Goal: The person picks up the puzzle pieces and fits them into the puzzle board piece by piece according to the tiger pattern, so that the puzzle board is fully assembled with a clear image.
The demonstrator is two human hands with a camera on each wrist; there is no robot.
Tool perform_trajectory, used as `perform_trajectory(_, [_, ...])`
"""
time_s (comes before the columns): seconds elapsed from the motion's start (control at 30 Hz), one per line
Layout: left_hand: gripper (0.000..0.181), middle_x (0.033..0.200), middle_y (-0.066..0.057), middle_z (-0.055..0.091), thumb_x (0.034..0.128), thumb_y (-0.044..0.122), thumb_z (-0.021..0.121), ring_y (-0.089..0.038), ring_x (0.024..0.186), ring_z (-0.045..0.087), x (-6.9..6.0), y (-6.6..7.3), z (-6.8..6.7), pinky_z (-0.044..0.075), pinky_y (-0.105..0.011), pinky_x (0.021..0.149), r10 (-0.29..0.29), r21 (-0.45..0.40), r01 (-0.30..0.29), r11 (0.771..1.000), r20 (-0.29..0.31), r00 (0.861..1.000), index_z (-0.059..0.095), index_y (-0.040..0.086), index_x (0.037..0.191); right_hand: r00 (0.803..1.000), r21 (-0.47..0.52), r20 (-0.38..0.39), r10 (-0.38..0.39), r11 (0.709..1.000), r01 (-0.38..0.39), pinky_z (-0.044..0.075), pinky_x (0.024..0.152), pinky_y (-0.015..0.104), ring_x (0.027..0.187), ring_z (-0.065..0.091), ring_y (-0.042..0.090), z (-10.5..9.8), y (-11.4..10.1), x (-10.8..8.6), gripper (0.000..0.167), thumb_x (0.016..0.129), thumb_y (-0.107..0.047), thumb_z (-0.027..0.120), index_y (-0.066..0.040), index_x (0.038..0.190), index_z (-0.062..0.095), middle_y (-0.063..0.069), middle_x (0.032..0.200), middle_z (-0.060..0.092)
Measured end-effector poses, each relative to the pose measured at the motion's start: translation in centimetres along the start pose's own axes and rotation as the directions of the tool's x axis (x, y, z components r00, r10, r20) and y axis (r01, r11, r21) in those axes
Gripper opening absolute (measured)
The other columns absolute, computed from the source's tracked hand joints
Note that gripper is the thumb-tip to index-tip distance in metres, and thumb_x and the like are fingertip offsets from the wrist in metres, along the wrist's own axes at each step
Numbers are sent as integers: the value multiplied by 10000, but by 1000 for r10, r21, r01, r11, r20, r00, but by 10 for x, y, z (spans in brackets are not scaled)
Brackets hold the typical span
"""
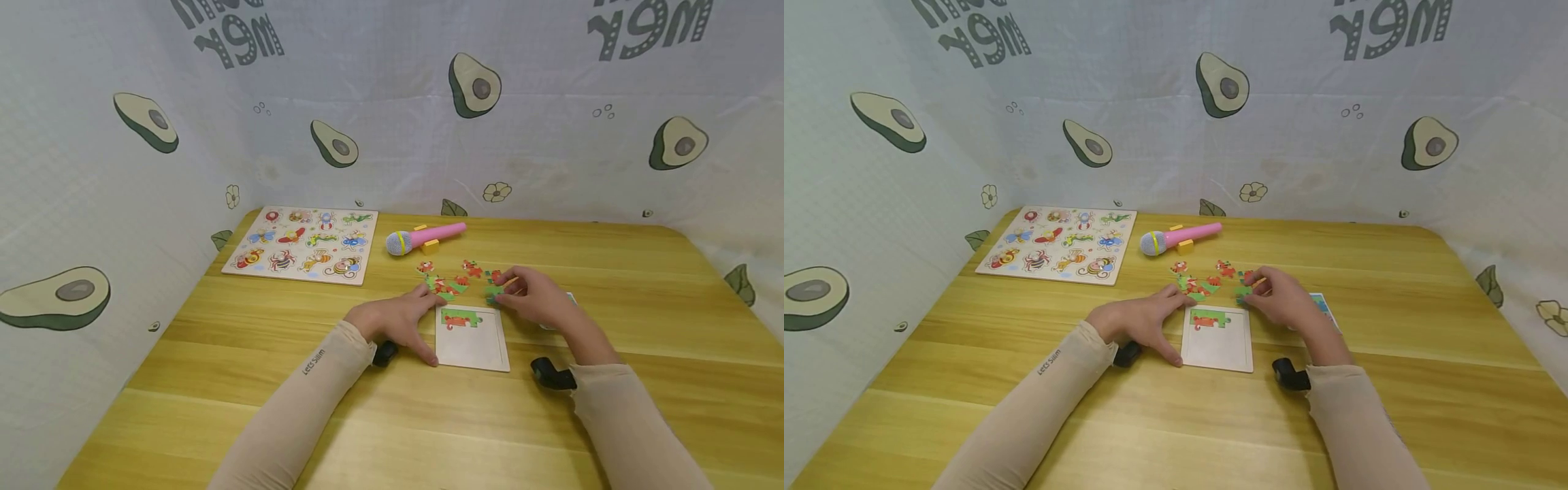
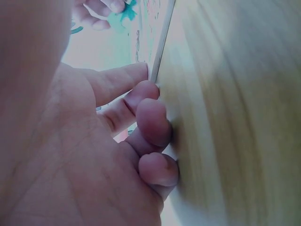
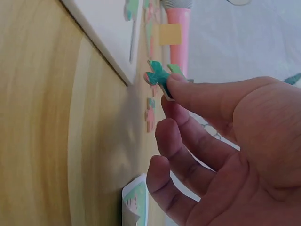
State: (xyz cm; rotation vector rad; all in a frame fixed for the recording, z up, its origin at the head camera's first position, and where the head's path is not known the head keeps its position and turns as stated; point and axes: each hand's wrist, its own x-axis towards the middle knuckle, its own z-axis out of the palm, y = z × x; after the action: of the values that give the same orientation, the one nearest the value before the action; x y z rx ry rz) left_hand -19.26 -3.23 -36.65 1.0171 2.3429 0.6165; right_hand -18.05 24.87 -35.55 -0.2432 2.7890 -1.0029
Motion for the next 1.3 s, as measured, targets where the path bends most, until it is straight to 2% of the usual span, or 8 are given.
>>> perform_trajectory(0.17, [1052, 1313, 18, 350, 720, 462, 902, -124, 1251, 385, 0, 0, 0, 338, -270, 1068, 1, -8, -1, 1000, 3, 1000, 340, 159, 1557, 1000, 70, 6, 3, 998, -3, 483, 648, 362, 870, 608, 273, -4, 1, -11, 357, 978, -175, 680, 48, 1240, 586, 182, 1049, 650])
perform_trajectory(0.47, [1051, 1338, 16, 337, 721, 468, 900, -126, 1272, 373, 1, -3, 2, 326, -284, 1087, -6, -16, 6, 1000, -3, 1000, 339, 166, 1557, 989, 124, 148, 5, 992, -24, 478, 640, 338, 828, 605, 211, 0, -7, -18, 309, 921, -161, 755, 21, 1146, 648, 75, 952, 708])
perform_trajectory(0.57, [1049, 1331, 20, 336, 723, 482, 894, -124, 1267, 376, 1, -4, 3, 327, -284, 1086, -8, -8, 8, 1000, -1, 1000, 340, 168, 1556, 985, 120, 170, -6, 993, -15, 482, 637, 336, 802, 598, 205, 3, -9, -17, 301, 916, -151, 759, 25, 1136, 652, 59, 926, 701])
perform_trajectory(0.83, [1054, 1355, 20, 329, 724, 486, 892, -130, 1288, 364, 1, -4, 2, 325, -296, 1092, -10, -5, 11, 1000, 1, 1000, 330, 183, 1563, 988, 52, 156, -20, 999, 12, 485, 691, 357, 817, 587, 215, 9, -8, -14, 270, 903, -157, 773, 8, 1089, 668, 50, 906, 665])
perform_trajectory(1.3, [1068, 1367, 15, 338, 711, 504, 895, -136, 1298, 365, 1, -2, 2, 329, -305, 1093, -7, 4, 7, 1000, 0, 1000, 335, 176, 1560, 990, -38, 139, 11, 999, -6, 469, 654, 345, 797, 551, 217, 14, -10, -17, 296, 900, -211, 777, -1, 1089, 689, 52, 888, 620])
